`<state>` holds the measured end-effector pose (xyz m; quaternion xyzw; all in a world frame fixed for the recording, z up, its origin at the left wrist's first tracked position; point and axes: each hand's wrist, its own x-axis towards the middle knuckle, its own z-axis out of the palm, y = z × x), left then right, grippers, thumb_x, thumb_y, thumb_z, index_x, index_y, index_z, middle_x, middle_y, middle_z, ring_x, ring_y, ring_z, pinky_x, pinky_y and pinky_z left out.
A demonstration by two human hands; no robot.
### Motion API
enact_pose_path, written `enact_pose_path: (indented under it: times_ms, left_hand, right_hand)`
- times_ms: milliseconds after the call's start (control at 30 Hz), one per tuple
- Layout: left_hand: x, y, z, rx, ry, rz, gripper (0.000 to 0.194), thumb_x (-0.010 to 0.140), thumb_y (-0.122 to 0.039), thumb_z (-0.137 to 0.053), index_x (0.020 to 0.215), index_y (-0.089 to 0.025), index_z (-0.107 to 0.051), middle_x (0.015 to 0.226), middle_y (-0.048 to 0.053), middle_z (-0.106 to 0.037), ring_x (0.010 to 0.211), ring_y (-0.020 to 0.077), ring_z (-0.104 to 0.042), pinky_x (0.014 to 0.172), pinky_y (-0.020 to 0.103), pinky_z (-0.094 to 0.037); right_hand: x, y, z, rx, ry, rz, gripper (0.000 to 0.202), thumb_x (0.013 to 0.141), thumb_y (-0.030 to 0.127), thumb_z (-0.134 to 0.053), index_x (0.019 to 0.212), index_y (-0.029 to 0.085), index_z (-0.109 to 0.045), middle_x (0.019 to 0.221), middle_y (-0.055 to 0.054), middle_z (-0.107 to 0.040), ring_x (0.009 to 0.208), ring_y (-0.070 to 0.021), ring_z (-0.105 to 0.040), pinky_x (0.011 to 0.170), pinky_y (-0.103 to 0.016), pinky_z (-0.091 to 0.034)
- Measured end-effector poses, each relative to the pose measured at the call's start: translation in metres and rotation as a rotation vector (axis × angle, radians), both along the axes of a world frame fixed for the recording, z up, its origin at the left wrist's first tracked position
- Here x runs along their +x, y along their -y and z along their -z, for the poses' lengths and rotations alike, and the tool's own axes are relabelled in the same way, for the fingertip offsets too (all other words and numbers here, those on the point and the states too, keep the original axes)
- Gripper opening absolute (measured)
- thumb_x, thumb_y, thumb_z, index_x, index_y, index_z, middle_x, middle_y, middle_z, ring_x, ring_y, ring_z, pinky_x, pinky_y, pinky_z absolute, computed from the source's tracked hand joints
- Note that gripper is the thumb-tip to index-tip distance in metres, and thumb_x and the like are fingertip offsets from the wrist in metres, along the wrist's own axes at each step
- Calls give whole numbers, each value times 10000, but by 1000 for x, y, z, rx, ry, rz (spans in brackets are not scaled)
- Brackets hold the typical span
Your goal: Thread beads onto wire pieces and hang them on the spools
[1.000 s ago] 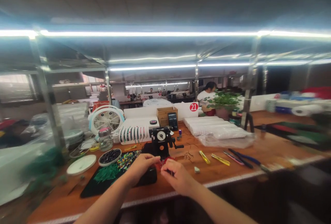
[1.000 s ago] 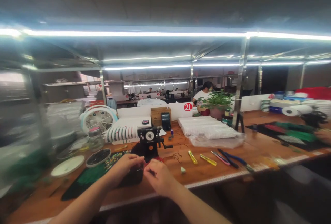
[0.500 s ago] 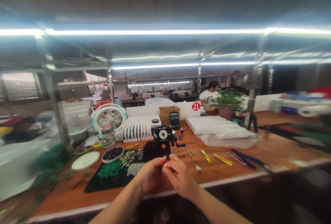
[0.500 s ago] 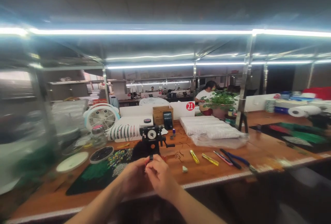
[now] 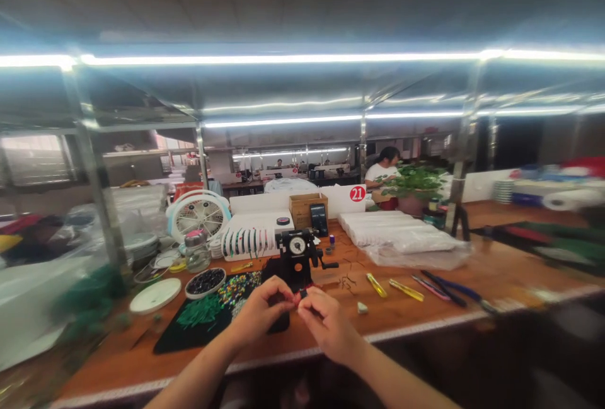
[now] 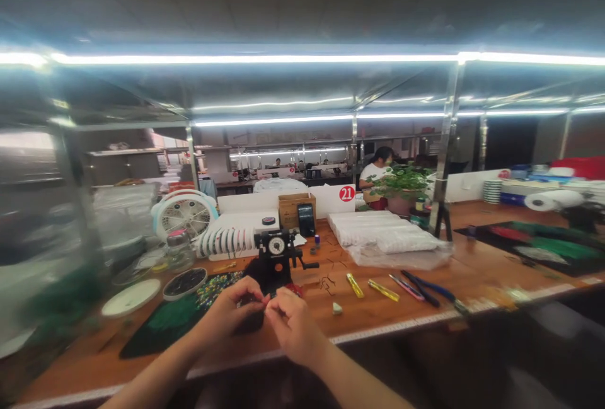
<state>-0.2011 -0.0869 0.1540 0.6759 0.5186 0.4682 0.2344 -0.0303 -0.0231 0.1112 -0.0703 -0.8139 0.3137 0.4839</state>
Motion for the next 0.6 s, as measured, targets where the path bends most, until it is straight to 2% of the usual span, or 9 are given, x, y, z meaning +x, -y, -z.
enact_pose_path:
  times_ms: [67,133,233,367,467,600]
  left_hand:
    - [1,2,-6,142,-265,-33,36,790,-229,-630,782,-198,-647,818,16,-590,799,148,-542,739,271,-415]
    - [4,4,-13,203,-443,-13,78,824,-216,-586,786,-208,-654,835,22,-574,822,148,-539,756,274,-415]
    - [7,8,-21,181,-529,36,108,841,-214,-555,763,-197,-626,862,30,-561,846,152,-534,775,278,-417]
    - [8,13,-25,2,-349,57,87,829,-246,-554,767,-185,-565,846,18,-587,789,146,-536,741,277,-425]
    - [7,11,-20,-154,-148,53,100,823,-272,-542,783,-180,-544,778,1,-603,717,136,-532,678,265,-421]
    - [11,8,-11,-259,4,11,113,789,-276,-556,771,-180,-500,658,-24,-576,607,118,-503,586,245,-391]
  right_hand:
    - [0,0,1,12,8,3,190,881,162,-446,711,182,-528,746,-11,-515,731,-132,-500,693,-246,-394]
    - [0,0,1,19,22,10,183,876,158,-451,714,181,-534,726,-4,-496,706,-129,-488,665,-241,-384]
    - [3,1,1,15,37,15,172,870,151,-456,723,182,-539,726,-4,-492,709,-133,-483,662,-246,-377]
    - [3,1,2,12,42,25,191,871,151,-454,696,183,-523,700,-1,-478,698,-140,-473,657,-255,-370]
    - [0,1,3,19,44,24,197,868,133,-447,690,184,-514,697,-5,-485,703,-145,-473,653,-257,-373]
    - [-4,5,3,21,86,29,187,839,79,-453,694,180,-514,740,-21,-523,730,-149,-499,668,-261,-394]
